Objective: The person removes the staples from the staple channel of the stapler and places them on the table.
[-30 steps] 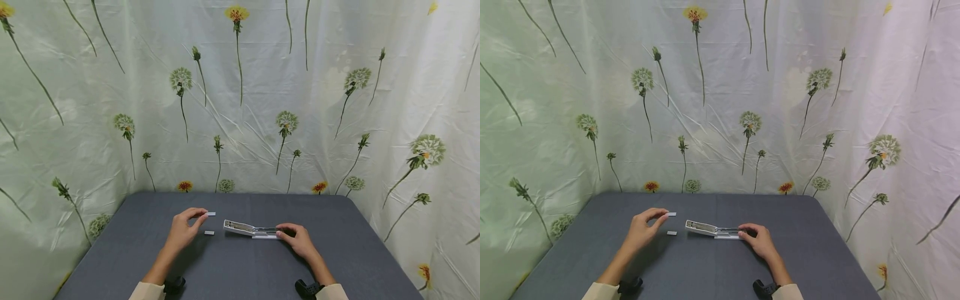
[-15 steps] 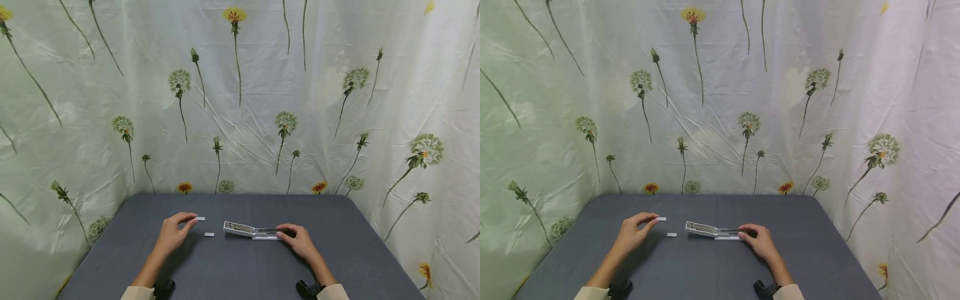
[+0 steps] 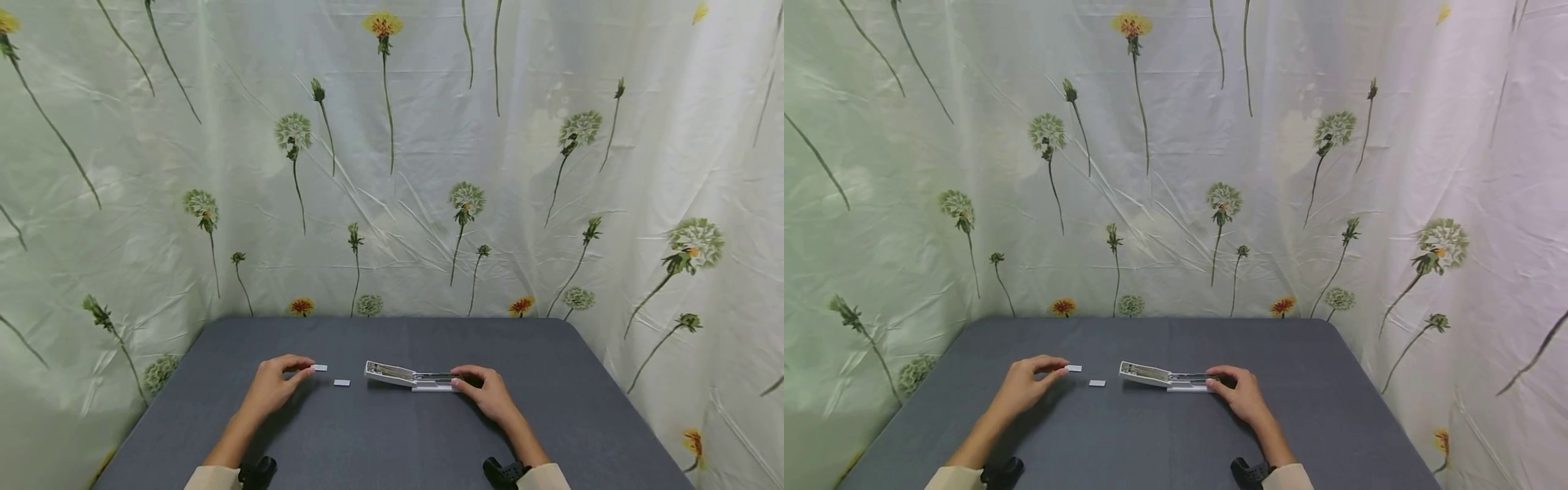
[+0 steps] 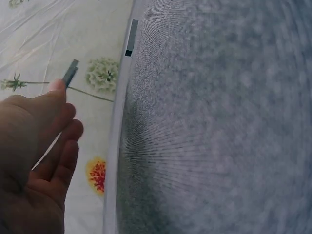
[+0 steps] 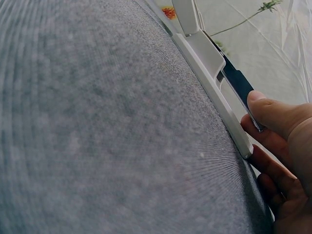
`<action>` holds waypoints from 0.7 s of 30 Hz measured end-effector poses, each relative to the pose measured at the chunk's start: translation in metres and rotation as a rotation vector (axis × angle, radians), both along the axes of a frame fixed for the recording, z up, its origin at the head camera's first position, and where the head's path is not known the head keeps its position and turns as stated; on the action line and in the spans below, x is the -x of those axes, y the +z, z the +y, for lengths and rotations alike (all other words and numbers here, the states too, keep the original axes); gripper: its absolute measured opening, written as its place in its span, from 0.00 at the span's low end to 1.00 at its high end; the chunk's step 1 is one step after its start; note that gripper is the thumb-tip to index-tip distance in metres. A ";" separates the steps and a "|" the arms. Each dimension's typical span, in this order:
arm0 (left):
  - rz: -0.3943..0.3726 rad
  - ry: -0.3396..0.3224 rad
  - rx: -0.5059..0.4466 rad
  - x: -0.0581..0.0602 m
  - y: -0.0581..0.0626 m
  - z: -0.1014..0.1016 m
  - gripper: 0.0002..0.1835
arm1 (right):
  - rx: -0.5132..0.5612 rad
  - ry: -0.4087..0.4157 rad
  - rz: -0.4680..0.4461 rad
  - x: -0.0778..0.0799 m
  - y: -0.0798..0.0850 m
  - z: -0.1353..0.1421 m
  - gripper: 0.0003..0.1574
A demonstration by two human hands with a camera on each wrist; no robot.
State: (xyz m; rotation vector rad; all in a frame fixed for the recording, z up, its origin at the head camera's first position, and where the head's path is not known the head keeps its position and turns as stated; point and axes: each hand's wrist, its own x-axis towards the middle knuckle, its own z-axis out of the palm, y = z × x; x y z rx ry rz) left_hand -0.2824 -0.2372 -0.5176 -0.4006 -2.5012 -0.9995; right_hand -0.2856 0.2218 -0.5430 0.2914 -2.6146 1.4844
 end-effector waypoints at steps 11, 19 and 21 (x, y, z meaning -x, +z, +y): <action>-0.152 -0.032 0.097 0.010 -0.012 -0.007 0.06 | 0.010 0.011 0.001 0.001 0.002 0.001 0.14; -0.178 -0.054 0.121 0.015 -0.014 -0.006 0.04 | -0.010 0.011 0.016 0.001 0.000 0.001 0.13; -0.167 -0.066 0.133 0.015 -0.014 -0.006 0.04 | -0.013 0.007 0.008 0.001 0.000 0.001 0.13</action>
